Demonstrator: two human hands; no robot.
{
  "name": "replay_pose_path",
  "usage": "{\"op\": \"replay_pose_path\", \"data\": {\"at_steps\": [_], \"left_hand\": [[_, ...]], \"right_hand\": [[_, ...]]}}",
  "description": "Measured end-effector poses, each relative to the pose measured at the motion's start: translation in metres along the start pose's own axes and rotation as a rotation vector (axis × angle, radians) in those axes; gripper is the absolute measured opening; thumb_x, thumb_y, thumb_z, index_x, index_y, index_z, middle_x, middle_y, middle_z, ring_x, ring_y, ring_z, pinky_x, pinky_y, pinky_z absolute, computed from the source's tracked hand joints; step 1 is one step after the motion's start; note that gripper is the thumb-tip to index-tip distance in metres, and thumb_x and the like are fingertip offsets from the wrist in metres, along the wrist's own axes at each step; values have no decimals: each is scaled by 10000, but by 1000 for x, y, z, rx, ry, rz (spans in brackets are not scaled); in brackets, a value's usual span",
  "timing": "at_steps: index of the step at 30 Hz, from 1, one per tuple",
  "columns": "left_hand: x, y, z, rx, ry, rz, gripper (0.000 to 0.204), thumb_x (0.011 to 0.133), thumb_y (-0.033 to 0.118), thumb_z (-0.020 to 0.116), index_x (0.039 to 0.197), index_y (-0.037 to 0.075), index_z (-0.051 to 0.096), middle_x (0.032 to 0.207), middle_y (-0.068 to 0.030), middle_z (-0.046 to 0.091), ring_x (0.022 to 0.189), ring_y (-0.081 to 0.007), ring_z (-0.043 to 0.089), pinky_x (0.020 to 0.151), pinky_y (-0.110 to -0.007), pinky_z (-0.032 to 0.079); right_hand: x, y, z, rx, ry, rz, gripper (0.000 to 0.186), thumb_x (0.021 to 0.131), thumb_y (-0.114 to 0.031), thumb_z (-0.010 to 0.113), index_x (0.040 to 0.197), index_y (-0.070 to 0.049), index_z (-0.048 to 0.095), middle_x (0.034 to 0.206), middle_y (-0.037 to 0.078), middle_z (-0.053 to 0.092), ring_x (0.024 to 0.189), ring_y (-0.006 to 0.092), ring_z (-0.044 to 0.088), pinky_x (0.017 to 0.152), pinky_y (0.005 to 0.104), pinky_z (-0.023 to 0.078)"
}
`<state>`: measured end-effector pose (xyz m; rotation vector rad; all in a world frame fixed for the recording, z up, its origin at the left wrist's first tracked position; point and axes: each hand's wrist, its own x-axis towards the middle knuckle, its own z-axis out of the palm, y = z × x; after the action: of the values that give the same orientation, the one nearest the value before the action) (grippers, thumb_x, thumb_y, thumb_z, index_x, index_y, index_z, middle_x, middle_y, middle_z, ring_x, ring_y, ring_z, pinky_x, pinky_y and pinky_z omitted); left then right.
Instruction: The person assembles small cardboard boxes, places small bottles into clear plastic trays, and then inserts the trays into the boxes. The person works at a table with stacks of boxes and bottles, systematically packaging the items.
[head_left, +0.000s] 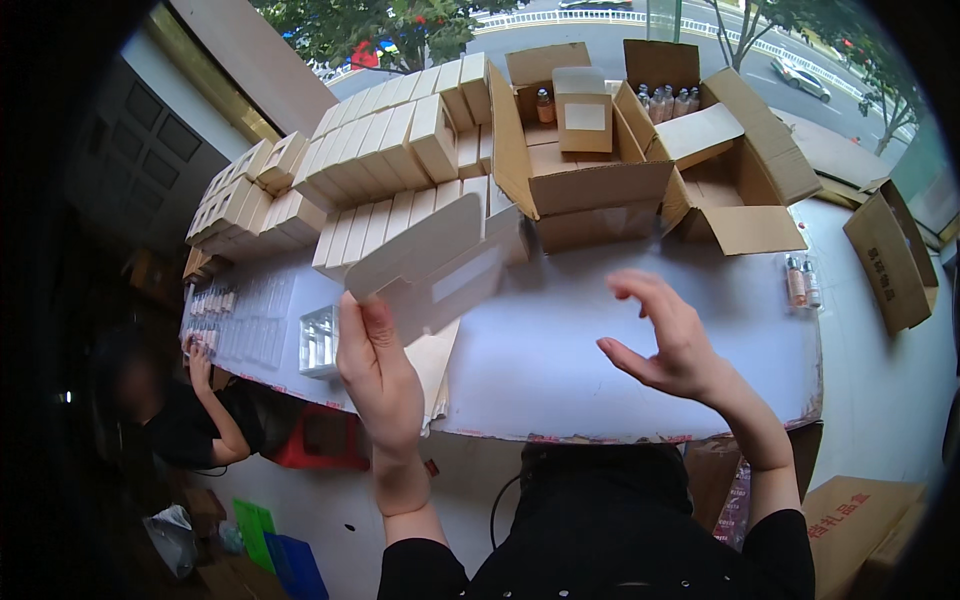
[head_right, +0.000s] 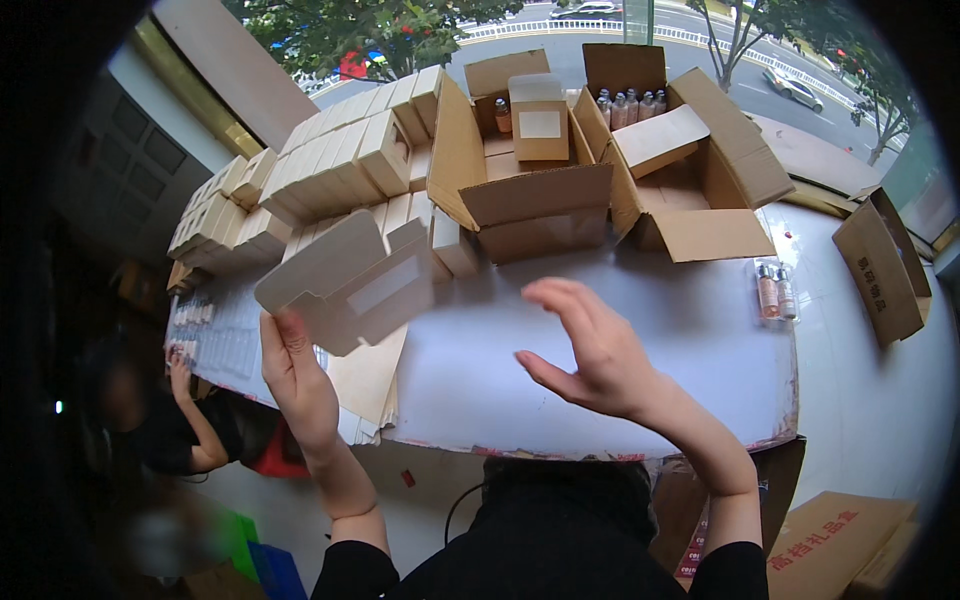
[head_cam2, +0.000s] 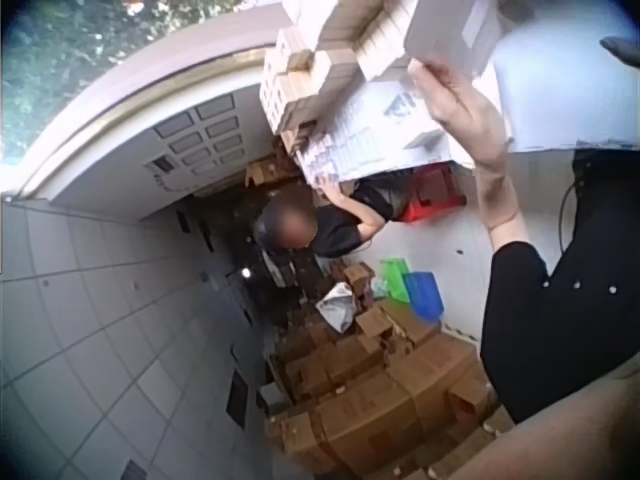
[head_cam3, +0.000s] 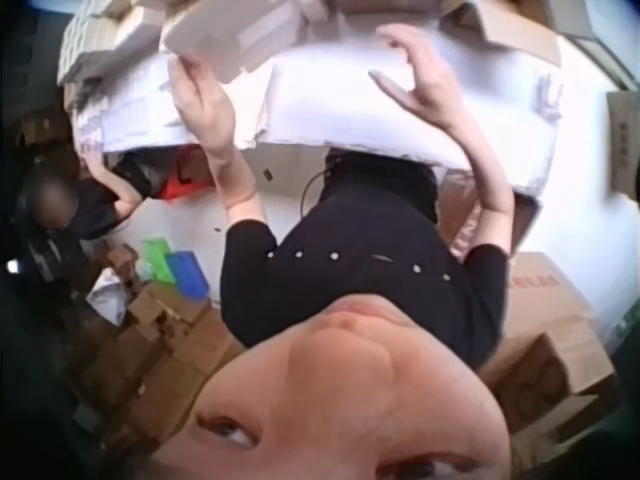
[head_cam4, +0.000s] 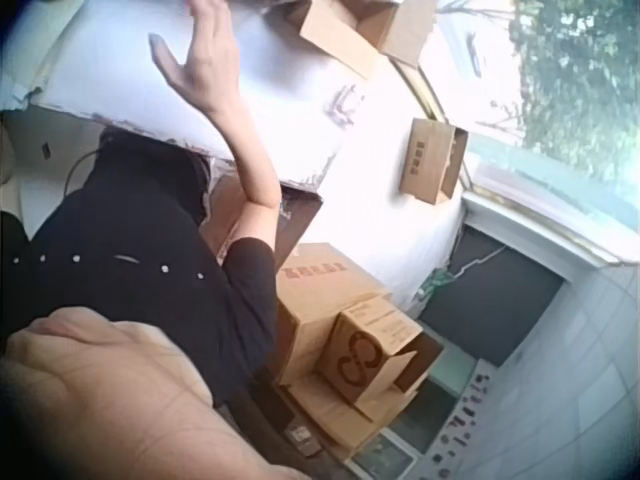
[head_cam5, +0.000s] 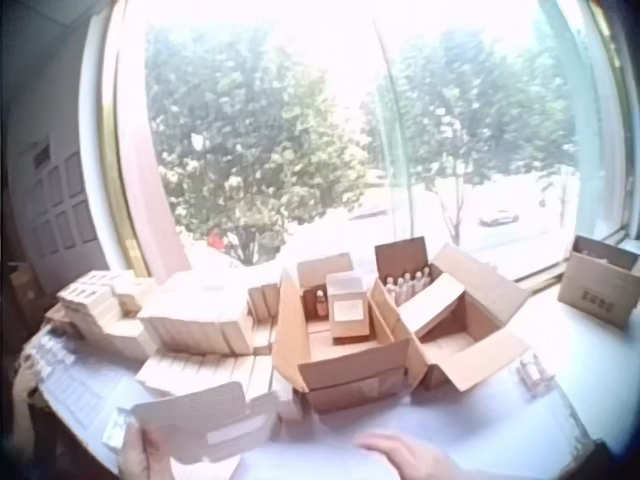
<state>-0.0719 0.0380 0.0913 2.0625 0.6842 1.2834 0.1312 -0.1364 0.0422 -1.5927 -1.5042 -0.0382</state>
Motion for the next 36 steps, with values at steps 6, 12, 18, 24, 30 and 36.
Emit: {"op": "replay_pose_path", "data": {"at_steps": [6,12,18,24,30,36], "left_hand": [[18,16,48,-419,-71,-168,255,1013,181,422,1101,-34,526,860,-16,568,826,-53,485,775,-174,397],[28,19,97,-217,-143,240,524,955,175,534,1391,47,272,1259,-178,502,1000,-231,592,821,-301,480],[33,23,127,-91,-371,44,508,901,480,551,1247,146,387,1091,-190,521,866,-369,605,692,-413,493],[45,19,145,43,-442,-46,597,799,611,612,1078,107,452,892,-132,506,810,-308,589,651,-426,486],[46,18,153,88,-412,52,556,771,593,660,886,69,515,789,-104,511,694,-261,587,586,-392,474],[53,19,147,6,-482,-96,459,773,440,738,835,40,520,739,-113,568,643,-216,610,569,-328,478]], "right_hand": [[40,-8,-17,306,96,33,404,873,-146,647,1212,3,483,1055,107,600,865,168,596,778,292,482],[46,0,-23,604,276,215,146,963,-88,505,1053,26,516,899,46,624,853,50,554,755,213,466],[47,4,-31,656,271,257,187,987,-152,471,1079,9,502,943,67,630,870,75,564,768,240,470],[48,14,-31,596,118,341,353,1021,-276,359,1245,-5,394,1126,92,519,1062,120,484,930,278,394],[55,24,-24,751,192,428,500,1019,-357,338,1364,-1,274,1264,115,443,1185,157,411,1020,299,314],[57,38,-13,549,258,399,589,1011,-386,354,1414,-20,130,1238,142,476,1169,182,440,1008,309,329]]}}
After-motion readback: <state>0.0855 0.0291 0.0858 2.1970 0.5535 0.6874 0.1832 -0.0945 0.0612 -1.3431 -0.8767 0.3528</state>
